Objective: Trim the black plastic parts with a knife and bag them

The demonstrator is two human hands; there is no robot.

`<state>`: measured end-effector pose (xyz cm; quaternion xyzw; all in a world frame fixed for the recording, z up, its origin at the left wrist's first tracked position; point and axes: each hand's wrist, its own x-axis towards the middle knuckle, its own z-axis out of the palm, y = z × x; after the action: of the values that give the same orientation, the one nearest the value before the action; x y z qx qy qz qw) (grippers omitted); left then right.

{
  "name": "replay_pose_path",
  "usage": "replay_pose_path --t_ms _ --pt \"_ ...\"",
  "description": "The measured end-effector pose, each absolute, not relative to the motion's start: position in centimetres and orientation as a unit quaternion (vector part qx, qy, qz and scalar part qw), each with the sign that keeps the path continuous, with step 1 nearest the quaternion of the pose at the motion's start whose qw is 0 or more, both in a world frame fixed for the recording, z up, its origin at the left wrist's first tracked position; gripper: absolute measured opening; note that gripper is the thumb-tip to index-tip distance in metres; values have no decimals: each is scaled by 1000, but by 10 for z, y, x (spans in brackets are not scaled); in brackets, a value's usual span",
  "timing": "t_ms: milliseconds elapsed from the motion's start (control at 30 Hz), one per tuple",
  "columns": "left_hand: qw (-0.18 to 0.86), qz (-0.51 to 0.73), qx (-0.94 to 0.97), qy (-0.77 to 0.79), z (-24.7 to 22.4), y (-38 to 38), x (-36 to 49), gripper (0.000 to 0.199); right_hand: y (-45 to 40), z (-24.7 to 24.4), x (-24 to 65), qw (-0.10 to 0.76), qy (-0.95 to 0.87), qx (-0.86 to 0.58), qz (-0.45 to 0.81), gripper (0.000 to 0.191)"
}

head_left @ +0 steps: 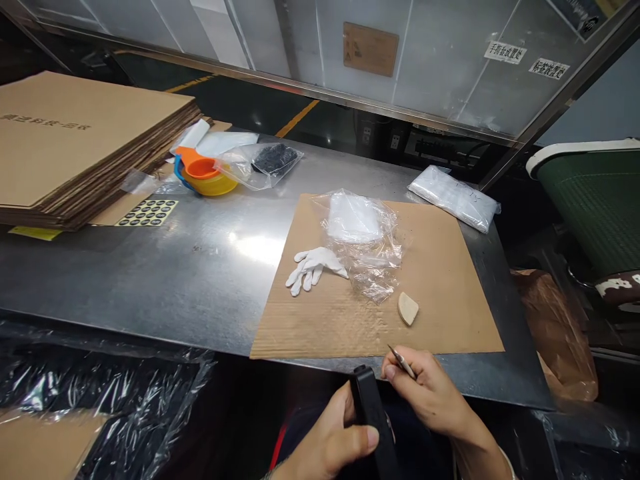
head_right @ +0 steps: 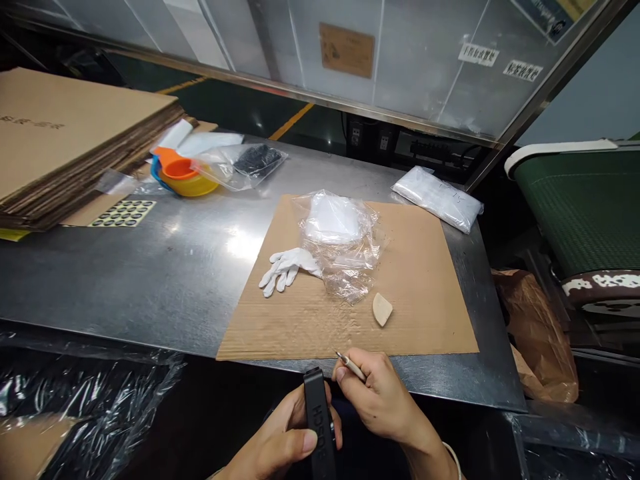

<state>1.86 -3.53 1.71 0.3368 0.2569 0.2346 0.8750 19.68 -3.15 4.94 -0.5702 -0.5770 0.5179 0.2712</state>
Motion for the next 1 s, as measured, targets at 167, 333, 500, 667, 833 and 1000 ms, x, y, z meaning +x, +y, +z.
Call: replay_pose_path --t_ms 167,333,500,667,833,1000 --pt "882 231 332 241 19 -34 20 50 -31 48 199 309 -555 -574 516 29" --pt "879 225 338 249 20 -33 20 54 -31 52 199 317 -561 -543 538 22" --pt "875 220 345 258 23 -32 20 45 -28 55 203 317 -592 -515 533 19" --pt "880 206 348 249 24 -32 21 43 -26 58 206 298 -617 -504 526 18" --pt "876 210 347 260 18 -34 22 38 -26 46 202 312 -582 -523 540 24" --pt "871 247 317 284 19 -34 23 35 -22 19 218 281 -551 -674 404 40"
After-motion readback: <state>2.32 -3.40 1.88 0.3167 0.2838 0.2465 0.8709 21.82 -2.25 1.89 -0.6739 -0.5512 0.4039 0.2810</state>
